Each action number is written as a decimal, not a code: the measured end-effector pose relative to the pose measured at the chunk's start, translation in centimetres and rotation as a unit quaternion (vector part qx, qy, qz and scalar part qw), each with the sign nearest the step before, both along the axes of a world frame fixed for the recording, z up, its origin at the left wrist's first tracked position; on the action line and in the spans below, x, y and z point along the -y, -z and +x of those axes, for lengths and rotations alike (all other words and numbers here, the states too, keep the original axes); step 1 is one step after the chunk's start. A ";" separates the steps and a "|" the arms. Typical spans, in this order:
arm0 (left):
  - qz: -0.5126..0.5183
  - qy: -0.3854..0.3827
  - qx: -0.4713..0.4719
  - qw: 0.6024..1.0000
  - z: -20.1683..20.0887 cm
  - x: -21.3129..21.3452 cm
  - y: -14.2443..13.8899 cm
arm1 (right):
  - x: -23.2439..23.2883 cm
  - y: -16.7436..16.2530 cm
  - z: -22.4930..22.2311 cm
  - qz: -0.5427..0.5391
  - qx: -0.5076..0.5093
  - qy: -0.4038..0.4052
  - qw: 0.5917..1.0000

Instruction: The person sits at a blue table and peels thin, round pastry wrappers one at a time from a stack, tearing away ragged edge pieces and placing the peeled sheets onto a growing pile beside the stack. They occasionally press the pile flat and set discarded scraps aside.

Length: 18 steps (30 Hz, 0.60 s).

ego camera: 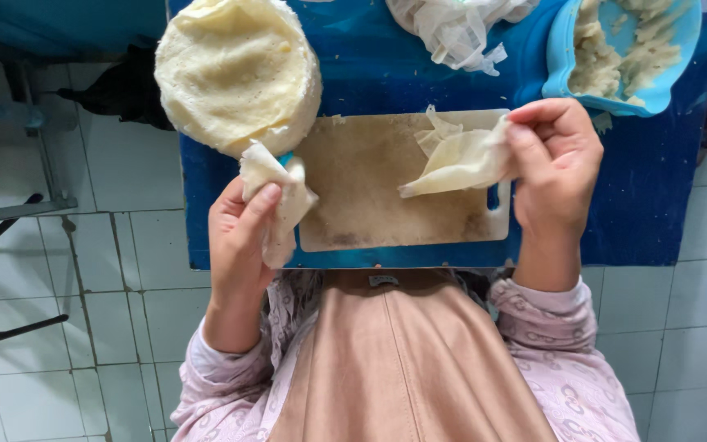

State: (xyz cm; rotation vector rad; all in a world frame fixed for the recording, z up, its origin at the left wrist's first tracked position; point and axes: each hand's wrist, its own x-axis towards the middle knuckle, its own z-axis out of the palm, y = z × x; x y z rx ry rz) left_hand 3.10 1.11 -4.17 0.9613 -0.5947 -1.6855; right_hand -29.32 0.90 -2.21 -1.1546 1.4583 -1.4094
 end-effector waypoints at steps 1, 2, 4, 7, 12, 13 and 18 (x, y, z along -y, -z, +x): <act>-0.027 0.005 0.046 0.999 0.4 0.1 -0.7 | 0.1 -0.9 0.5 0.022 -0.191 -0.006 0.981; -0.036 0.041 0.095 0.994 0.7 0.1 -1.5 | 0.1 -1.9 1.2 0.043 -0.375 -0.011 0.926; -0.056 0.114 0.190 0.973 1.2 0.3 -3.2 | 0.1 -4.1 3.1 -0.060 -0.507 -0.044 0.859; -0.246 0.218 0.387 0.861 1.7 0.6 -6.1 | 0.6 -7.5 5.8 -0.168 -0.432 -0.190 0.866; -0.329 0.312 0.353 0.818 2.1 1.8 -9.6 | 3.6 -10.1 9.9 0.101 -0.144 -0.525 0.833; -0.340 0.339 0.349 0.805 2.5 2.3 -10.1 | 4.4 -10.3 10.5 0.228 -0.115 -0.533 0.807; -0.265 0.334 0.297 0.855 5.4 3.9 -12.0 | 7.4 -11.0 12.1 -0.035 -0.090 -0.558 0.824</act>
